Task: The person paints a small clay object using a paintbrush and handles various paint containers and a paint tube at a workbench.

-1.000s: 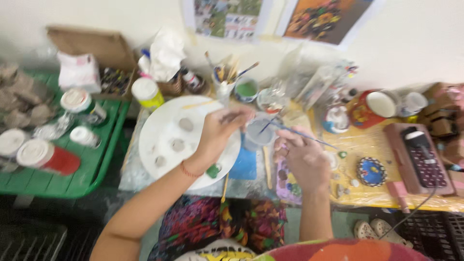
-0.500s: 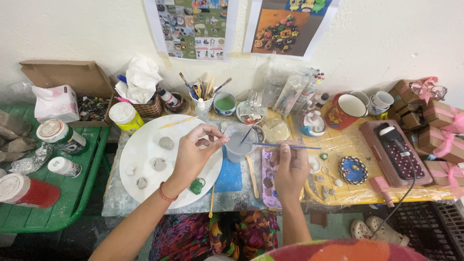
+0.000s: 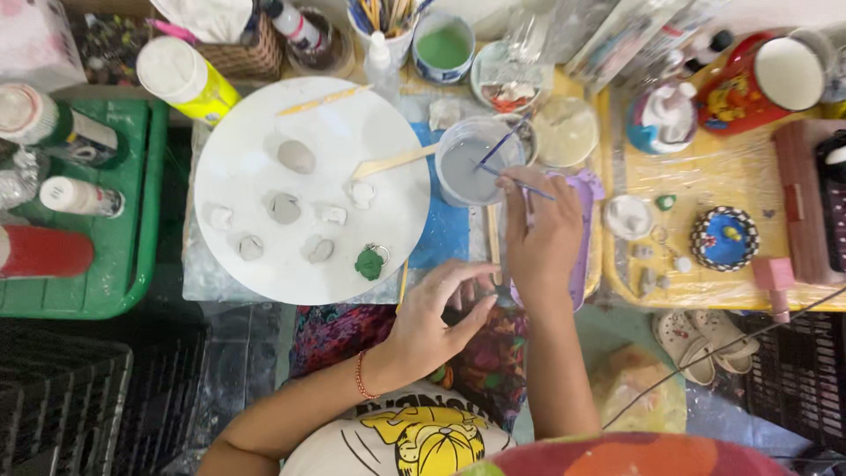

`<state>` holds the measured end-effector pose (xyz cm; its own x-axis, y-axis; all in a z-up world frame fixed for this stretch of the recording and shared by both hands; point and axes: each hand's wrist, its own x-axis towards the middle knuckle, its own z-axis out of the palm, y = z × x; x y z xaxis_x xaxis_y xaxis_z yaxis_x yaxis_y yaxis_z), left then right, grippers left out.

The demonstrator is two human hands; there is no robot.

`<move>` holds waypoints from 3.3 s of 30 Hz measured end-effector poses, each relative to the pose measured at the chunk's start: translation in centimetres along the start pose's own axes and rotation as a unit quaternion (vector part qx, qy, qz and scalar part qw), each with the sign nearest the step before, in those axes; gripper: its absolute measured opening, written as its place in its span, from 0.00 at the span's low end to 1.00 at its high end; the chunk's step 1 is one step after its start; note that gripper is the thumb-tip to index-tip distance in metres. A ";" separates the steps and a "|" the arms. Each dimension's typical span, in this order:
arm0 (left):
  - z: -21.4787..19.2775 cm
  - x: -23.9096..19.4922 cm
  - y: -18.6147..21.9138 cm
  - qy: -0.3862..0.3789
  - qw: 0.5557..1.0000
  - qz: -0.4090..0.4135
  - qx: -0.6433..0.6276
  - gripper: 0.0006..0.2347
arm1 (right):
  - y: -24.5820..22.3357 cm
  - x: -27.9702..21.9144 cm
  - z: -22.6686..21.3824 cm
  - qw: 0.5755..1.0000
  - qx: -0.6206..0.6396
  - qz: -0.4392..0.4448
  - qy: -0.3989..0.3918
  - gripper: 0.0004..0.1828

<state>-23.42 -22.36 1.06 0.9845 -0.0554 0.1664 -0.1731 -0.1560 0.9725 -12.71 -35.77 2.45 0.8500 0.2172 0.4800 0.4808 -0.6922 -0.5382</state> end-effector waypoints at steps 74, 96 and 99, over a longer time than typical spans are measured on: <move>-7.3 -6.3 -3.7 0.156 0.960 0.005 0.234 0.17 | 6.5 -3.4 2.9 0.968 0.234 0.094 -0.010 0.14; -8.0 -5.6 -4.7 0.148 0.962 -0.010 0.227 0.22 | 7.4 -4.1 3.5 0.962 0.248 0.109 0.024 0.15; -7.3 -5.6 -5.2 0.140 0.973 0.044 0.176 0.23 | 7.4 -4.0 3.9 0.956 0.262 0.118 0.054 0.15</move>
<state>-27.84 -14.06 -3.69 0.9256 0.1798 0.3329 -0.2078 -0.4938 0.8444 -11.70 -39.08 -6.14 0.9345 0.0046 0.3559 0.3442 -0.2666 -0.9003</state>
